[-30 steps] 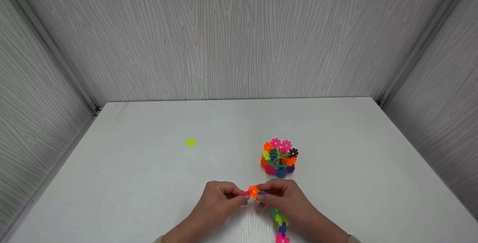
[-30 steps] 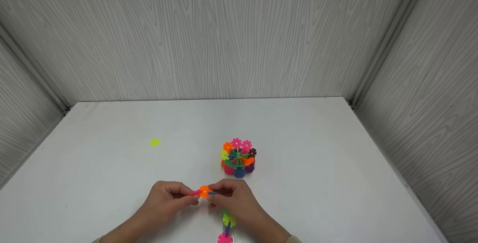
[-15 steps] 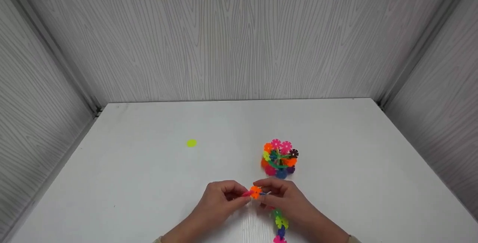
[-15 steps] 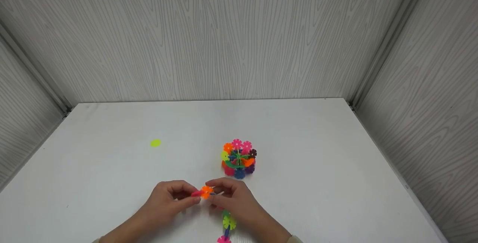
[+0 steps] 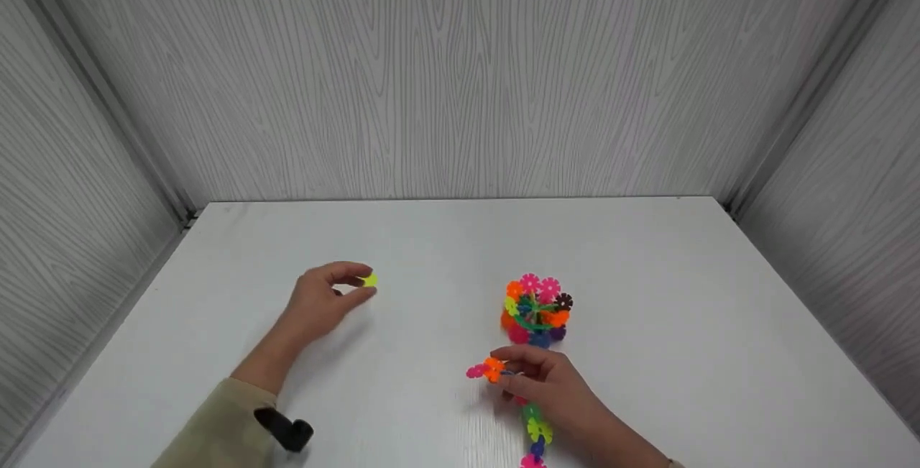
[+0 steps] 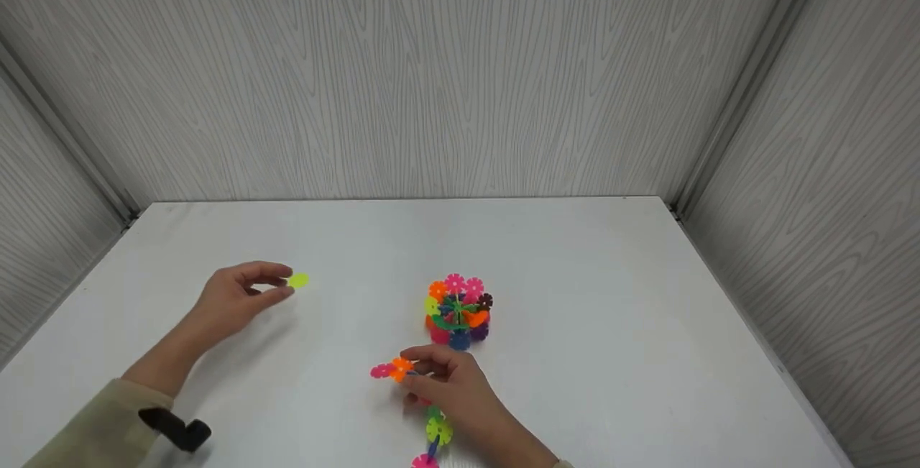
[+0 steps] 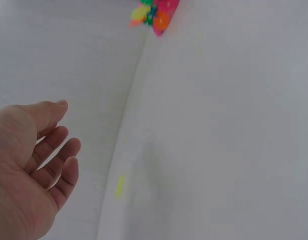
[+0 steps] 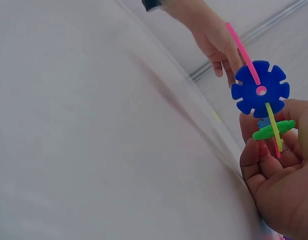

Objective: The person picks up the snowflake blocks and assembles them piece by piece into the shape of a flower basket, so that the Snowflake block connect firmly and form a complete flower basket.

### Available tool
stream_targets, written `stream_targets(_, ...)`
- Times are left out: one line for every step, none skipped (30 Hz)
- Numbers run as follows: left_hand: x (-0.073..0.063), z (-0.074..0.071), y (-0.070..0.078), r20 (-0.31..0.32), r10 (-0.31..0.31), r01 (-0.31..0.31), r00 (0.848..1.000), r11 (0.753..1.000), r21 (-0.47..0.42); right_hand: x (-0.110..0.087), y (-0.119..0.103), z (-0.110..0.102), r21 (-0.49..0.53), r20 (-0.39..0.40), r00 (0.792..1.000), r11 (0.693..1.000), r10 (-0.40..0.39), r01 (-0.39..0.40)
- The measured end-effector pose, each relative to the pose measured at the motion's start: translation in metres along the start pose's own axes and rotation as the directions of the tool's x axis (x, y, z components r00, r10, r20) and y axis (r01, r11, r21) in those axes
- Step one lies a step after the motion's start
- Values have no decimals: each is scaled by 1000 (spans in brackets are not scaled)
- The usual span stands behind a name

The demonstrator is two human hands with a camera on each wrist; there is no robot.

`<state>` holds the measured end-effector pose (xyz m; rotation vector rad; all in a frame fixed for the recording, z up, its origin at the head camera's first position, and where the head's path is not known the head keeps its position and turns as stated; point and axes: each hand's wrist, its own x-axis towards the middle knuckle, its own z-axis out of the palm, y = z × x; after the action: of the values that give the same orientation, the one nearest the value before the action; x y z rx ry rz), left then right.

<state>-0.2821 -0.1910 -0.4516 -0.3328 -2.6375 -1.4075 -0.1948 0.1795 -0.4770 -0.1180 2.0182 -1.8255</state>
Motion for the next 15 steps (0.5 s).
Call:
stream_targets(7,-5,-8,1,-24,24,1000,1000,9,0,0,0,1,-1,1000,1000,4,-4)
stream_targets(13,-9,-15,7,-53,53,999,999,14,0,1,0,2,-1,1000,1000,6,-6)
stream_targets(18,-12,-22,22,-88,88,996,996,14,0,1,0,2,-1,1000,1000,8,-8)
stream_targets(23,-14,-27,37,-117,117,992,993,9,0,2,0,2,0,1000,1000,8,-8)
stream_targets(26,-15,-32,56,-141,141,988,990,4,1,2,0,-1,1,1000,1000,6,-6)
stream_targets(29,-16,-36,76,-163,163,984,987,-1,1,2,0,-2,3,1000,1000,3,-3)
stream_targets(31,-16,-40,93,-177,178,980,984,-2,1,3,0,-2,5,1000,1000,1,-1)
stream_targets(33,-14,-43,110,-185,186,977,983,-1,1,3,0,-2,7,1000,1000,-2,2)
stream_targets(34,-13,-46,127,-186,187,974,982,5,1,3,0,-1,8,1000,1000,-3,3)
stream_targets(36,-11,-48,138,-182,182,974,983,13,1,3,0,2,9,1000,1000,-3,3)
stream_targets(37,-8,-50,146,-174,172,974,985,28,1,2,0,3,10,1000,1000,-4,4)
stream_targets(38,-5,-51,148,-167,162,975,986,43,1,2,0,4,11,1000,1000,-4,4)
stream_targets(40,-3,-52,147,-158,151,976,987,57,0,1,0,7,11,1000,1000,-4,3)
stream_targets(41,0,-52,145,-149,141,978,988,67,0,1,-1,10,13,1000,1000,-4,4)
stream_targets(42,2,-52,142,-145,135,979,988,74,0,0,-1,11,14,1000,1000,-5,5)
